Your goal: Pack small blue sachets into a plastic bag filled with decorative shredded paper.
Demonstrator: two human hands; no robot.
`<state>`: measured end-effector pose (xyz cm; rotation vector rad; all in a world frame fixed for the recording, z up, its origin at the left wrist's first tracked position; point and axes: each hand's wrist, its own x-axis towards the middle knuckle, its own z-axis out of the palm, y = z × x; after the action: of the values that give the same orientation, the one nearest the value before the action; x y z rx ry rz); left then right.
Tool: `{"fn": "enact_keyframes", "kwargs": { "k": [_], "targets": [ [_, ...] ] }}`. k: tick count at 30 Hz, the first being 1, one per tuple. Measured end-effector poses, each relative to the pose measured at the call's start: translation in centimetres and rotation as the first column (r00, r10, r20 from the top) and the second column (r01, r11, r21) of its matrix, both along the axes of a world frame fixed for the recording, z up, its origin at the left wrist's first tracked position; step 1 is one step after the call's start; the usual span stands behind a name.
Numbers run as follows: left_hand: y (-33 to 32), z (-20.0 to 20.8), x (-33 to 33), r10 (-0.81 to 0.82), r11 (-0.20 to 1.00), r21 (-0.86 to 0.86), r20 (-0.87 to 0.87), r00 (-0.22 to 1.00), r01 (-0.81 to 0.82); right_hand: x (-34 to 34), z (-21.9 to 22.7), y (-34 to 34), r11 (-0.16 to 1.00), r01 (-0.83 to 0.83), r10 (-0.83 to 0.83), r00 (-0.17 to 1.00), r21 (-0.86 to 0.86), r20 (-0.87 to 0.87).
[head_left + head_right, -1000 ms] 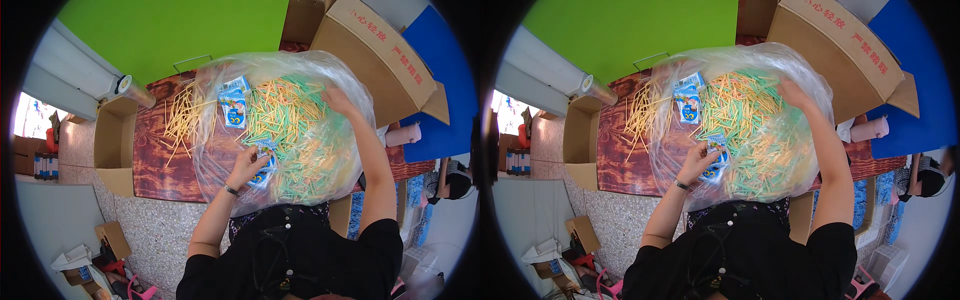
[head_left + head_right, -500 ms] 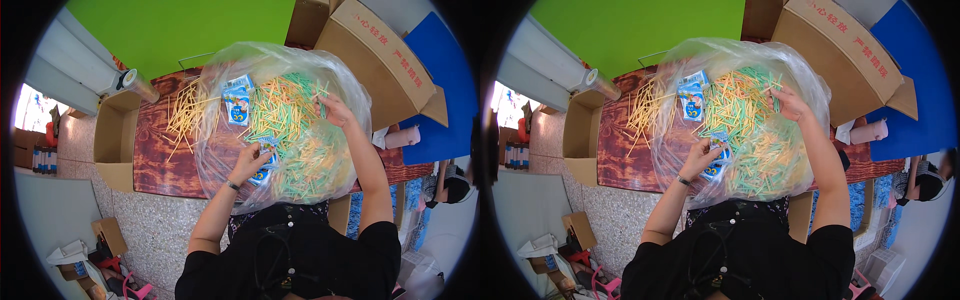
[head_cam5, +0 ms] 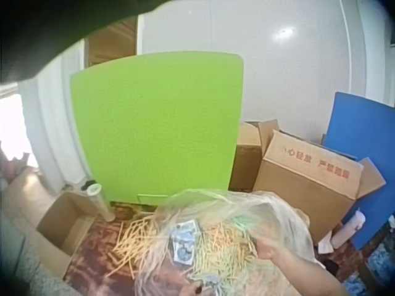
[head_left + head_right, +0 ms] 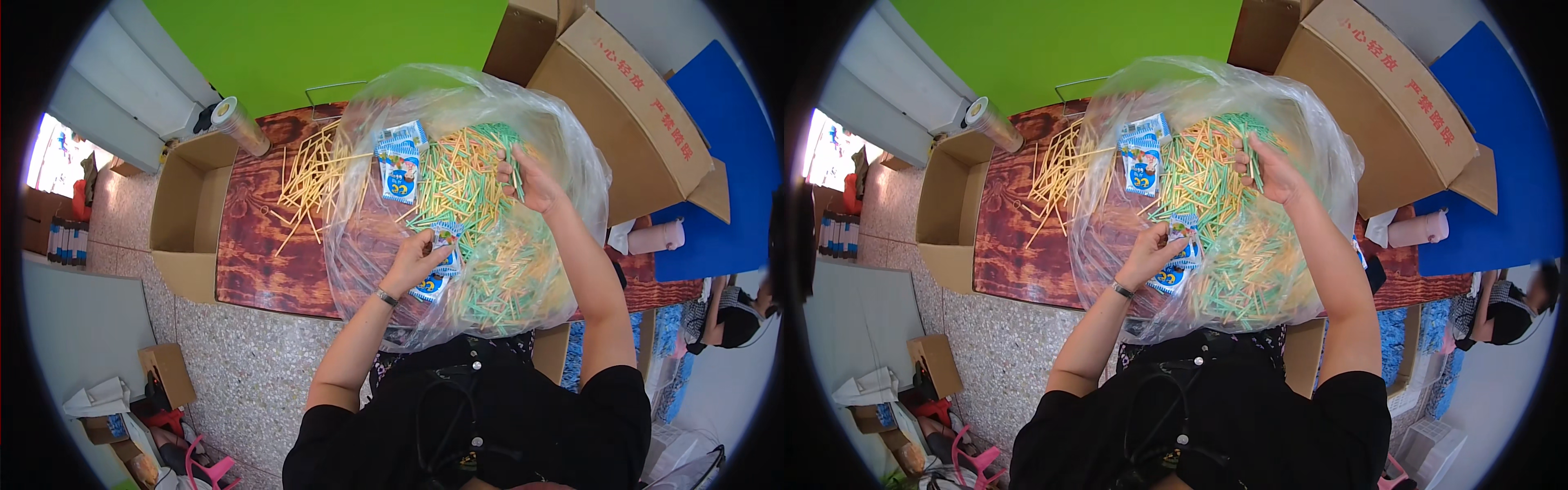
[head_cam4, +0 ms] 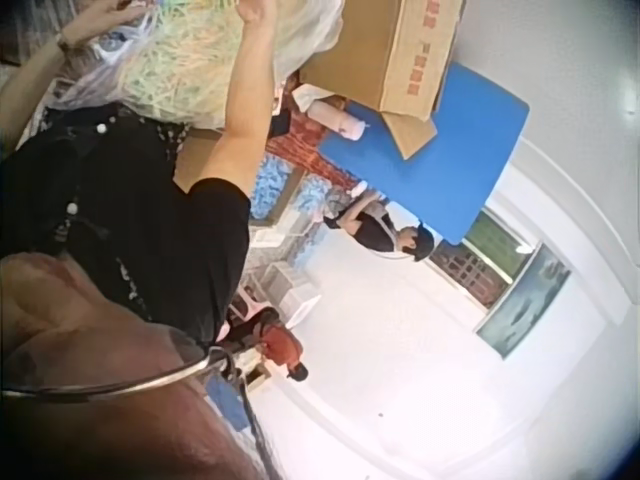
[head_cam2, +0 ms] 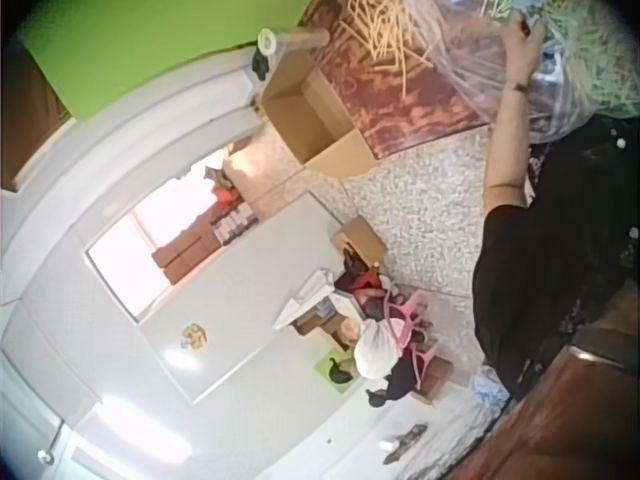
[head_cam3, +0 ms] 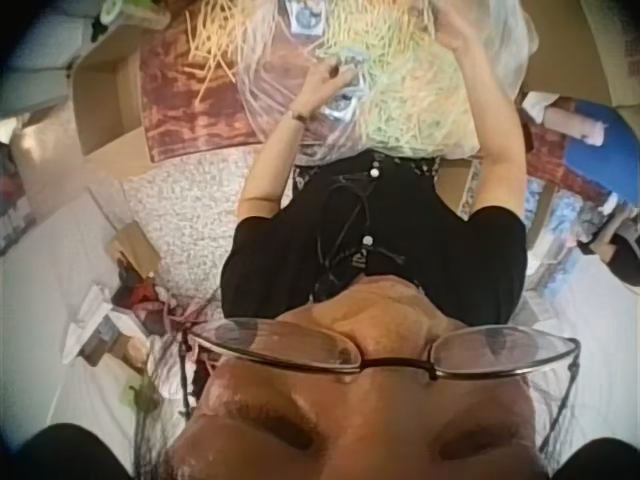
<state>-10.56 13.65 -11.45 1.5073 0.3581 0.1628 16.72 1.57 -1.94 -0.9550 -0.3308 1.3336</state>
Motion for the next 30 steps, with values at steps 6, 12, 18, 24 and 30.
{"fn": "enact_keyframes", "kwargs": {
  "k": [6, 12, 18, 24, 30],
  "targets": [
    [-0.5, 0.2, 0.3, 0.055, 0.998, -0.011, 0.084, 0.995, -0.054, -2.7, 2.1, 1.5, 0.990, 0.035, -0.010, 0.985, -0.139, 0.170],
    [-0.5, 0.7, 0.0, 0.038, 0.978, 0.205, 0.027, 0.999, -0.043, -4.3, 4.1, 5.8, 0.858, -0.249, 0.514, 0.429, -0.450, 0.742],
    [-1.5, 1.6, -0.5, 0.071, 0.904, 0.387, 0.280, 0.957, -0.180, -12.0, 5.1, 13.1, 0.436, -0.035, 0.490, -0.829, -0.899, 0.270],
    [-2.2, 1.0, -0.3, 0.053, 0.904, 0.385, 0.330, 0.943, -0.186, -15.5, -3.6, 15.7, 0.481, 0.106, 0.487, -0.857, -0.870, 0.165],
    [-1.9, 0.5, -0.3, 0.038, 0.906, 0.387, 0.329, 0.944, -0.172, -16.1, -4.9, 15.5, 0.493, 0.091, 0.554, -0.800, -0.865, 0.231]
  ]
}}
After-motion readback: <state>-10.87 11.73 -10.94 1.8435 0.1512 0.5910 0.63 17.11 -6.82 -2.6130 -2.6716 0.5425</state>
